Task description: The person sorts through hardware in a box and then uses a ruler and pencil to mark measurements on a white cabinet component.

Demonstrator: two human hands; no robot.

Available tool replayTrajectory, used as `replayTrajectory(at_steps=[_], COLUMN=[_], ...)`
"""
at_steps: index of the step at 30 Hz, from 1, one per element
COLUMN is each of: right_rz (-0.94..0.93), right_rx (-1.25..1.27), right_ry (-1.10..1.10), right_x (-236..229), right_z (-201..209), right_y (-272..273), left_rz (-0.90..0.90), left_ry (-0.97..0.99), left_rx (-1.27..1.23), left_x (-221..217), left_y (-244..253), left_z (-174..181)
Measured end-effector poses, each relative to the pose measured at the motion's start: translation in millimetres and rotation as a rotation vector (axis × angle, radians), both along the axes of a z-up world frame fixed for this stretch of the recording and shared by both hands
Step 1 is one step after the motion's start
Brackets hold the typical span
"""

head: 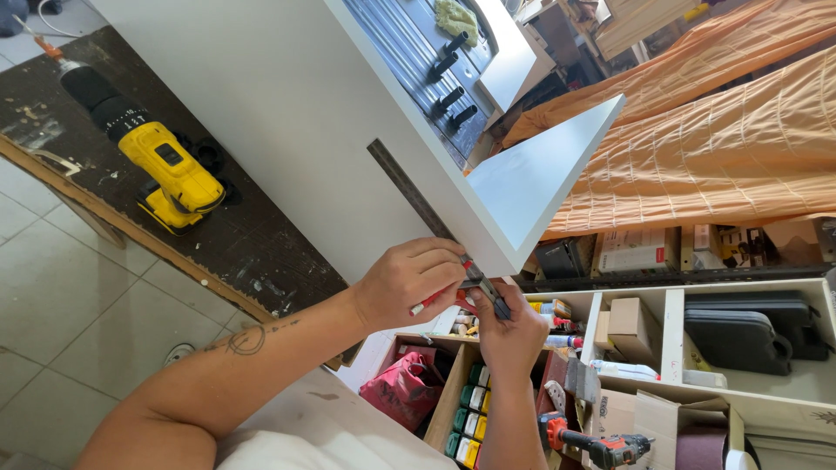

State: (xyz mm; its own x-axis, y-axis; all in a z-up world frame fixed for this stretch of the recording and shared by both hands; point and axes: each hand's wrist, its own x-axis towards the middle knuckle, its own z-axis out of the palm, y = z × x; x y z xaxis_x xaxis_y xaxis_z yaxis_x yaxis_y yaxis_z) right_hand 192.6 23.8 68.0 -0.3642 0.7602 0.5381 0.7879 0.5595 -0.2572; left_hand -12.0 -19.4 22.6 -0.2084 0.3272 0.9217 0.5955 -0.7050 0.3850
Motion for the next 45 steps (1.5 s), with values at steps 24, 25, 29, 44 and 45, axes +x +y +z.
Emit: replayTrajectory(at_steps=[24, 25, 29, 44, 45], right_rz=[-0.031, -0.037, -0.035, 0.003, 0.003], right_rx=[0.024, 0.025, 0.029, -0.012, -0.013], right_ry=[0.046, 0.05, 0.054, 0.033, 0.031], right_x=[5, 6, 3, 1, 0], right_z=[20, 20, 21, 2, -1], right_y=[4, 4, 5, 2, 1], left_rz=[0.054, 0.056, 0.067, 0.028, 0.028], left_ry=[0.04, 0.046, 0.049, -0.014, -0.016], left_rx=[0.072, 0.07, 0.062, 0.016, 0.015], left_x=[3, 3, 3, 8, 8], left_y=[6, 6, 6, 5, 4], left_z=[21, 23, 23, -2, -4])
